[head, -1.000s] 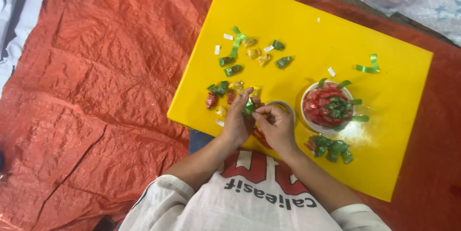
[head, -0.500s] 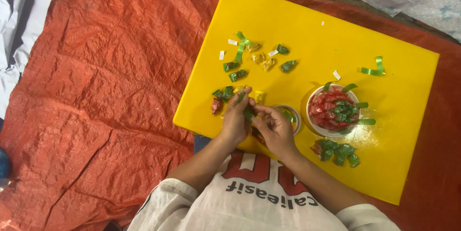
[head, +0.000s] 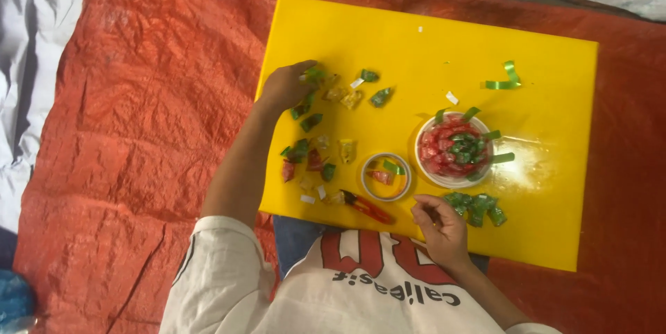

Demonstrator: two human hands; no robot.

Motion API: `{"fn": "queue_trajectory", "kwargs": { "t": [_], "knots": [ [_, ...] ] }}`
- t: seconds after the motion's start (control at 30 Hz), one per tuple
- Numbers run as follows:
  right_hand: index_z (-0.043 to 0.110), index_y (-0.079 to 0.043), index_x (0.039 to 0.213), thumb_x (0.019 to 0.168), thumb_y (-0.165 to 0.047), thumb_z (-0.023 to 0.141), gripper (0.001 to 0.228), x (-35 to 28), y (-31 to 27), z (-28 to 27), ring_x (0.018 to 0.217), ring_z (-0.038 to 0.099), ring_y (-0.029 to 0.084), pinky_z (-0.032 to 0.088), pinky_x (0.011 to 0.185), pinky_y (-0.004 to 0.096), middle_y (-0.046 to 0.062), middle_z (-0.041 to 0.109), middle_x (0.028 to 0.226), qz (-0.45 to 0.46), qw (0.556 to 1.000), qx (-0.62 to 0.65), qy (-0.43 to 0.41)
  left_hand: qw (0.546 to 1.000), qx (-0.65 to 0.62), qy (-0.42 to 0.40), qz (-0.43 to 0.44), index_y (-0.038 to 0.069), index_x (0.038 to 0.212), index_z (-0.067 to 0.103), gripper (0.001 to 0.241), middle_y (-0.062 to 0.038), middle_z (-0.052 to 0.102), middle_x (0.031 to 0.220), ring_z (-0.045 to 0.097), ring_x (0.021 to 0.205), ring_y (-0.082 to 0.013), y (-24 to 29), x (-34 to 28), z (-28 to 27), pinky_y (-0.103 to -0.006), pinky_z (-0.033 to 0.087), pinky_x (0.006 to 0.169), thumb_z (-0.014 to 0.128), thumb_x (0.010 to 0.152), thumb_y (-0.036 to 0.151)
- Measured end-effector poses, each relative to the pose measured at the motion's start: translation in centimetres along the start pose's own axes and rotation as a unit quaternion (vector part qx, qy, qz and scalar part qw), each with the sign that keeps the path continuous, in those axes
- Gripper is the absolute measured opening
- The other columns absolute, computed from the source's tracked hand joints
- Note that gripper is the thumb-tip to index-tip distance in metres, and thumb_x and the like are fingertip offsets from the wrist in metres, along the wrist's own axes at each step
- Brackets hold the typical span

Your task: Cutting small green ribbons and attaching them to wrapped candies on a yellow table.

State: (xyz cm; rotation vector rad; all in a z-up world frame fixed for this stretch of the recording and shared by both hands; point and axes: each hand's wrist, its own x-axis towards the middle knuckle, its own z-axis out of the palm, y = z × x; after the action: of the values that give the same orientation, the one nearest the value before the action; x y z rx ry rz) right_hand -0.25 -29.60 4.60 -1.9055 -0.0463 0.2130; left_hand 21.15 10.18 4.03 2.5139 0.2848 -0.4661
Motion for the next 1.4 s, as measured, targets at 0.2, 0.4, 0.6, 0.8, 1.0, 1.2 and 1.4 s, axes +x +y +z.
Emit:
{"fn": "queue_trajectory", "kwargs": {
  "t": [0.2,0.4,0.6,0.8,1.0,1.2,1.4],
  "knots": [
    [0.075,0.001,0.108,0.095,-0.006,0.068,0.016,0.8,-0.8,-0.1,0.064,0.065,0.013,0.056,0.057,0.029,0.009,0.071,0.071,-0.105,0.992,0.063,0.008,0.992,-0.010,0.105,0.061,0.022,0.118,0.077,0.022,-0.010,0.077,0.100,0.076,0.090,-0.0309,-2.1,2.3,2.7,-0.0416,0.062,0.078,0.071,0.098,0.027],
    [0.078,-0.001,0.102,0.093,-0.005,0.069,0.013,1.9,-1.6,0.9,0.060,0.065,0.011,0.054,0.052,0.026,0.007,0.072,0.070,-0.156,0.985,0.051,-0.049,0.972,-0.204,0.118,0.020,0.013,0.117,0.073,0.026,-0.009,0.076,0.094,0.076,0.070,-0.0202,-4.4,1.6,2.5,-0.0405,0.060,0.074,0.072,0.098,0.031],
    [0.079,-0.002,0.104,0.091,-0.008,0.074,0.015,2.8,-2.3,1.2,0.060,0.067,0.014,0.055,0.056,0.028,0.008,0.073,0.071,-0.165,0.984,0.018,-0.062,0.749,-0.659,0.068,-0.015,0.010,0.105,0.055,0.009,-0.003,0.060,0.090,0.063,0.070,-0.0085,-3.6,-9.8,-0.9,-0.0178,0.048,0.054,0.057,0.104,0.018],
    [0.078,-0.011,0.109,0.089,-0.017,0.081,0.021,6.6,-3.7,3.9,0.081,0.072,0.023,0.058,0.076,0.036,0.004,0.075,0.087,-0.306,0.943,-0.127,-0.017,0.544,-0.831,0.099,-0.058,0.013,0.094,0.054,0.012,-0.011,0.072,0.101,0.067,0.075,-0.0105,-9.0,-14.3,4.2,-0.0148,0.053,0.057,0.062,0.094,0.022],
    [0.067,-0.015,0.129,0.088,-0.049,0.075,0.054,4.6,-1.3,9.1,0.124,0.058,0.044,0.048,0.094,0.056,0.020,0.063,0.133,-0.407,0.863,-0.231,-0.190,0.524,-0.839,0.123,-0.085,0.011,0.088,0.058,0.007,-0.010,0.071,0.102,0.064,0.070,-0.0079,-10.9,-16.4,7.6,-0.0154,0.053,0.059,0.062,0.092,0.013],
    [0.071,-0.019,0.126,0.102,-0.038,0.055,0.035,5.0,1.2,9.3,0.122,0.057,0.038,0.044,0.091,0.050,0.015,0.066,0.123,-0.410,0.835,-0.314,-0.190,0.587,-0.794,0.144,-0.065,0.010,0.098,0.062,0.007,-0.004,0.068,0.087,0.052,0.059,-0.0042,-10.9,-16.2,8.9,-0.0141,0.044,0.054,0.065,0.091,0.011],
    [0.070,-0.022,0.122,0.101,-0.044,0.058,0.033,7.3,3.3,11.7,0.095,0.063,0.028,0.048,0.075,0.043,0.006,0.066,0.098,-0.461,0.805,-0.346,-0.137,0.598,-0.793,0.095,0.068,0.018,0.110,0.065,0.015,-0.002,0.057,0.071,0.038,0.047,-0.0036,-12.6,-15.5,10.0,-0.0164,0.035,0.044,0.055,0.101,0.011]
  ]
}}
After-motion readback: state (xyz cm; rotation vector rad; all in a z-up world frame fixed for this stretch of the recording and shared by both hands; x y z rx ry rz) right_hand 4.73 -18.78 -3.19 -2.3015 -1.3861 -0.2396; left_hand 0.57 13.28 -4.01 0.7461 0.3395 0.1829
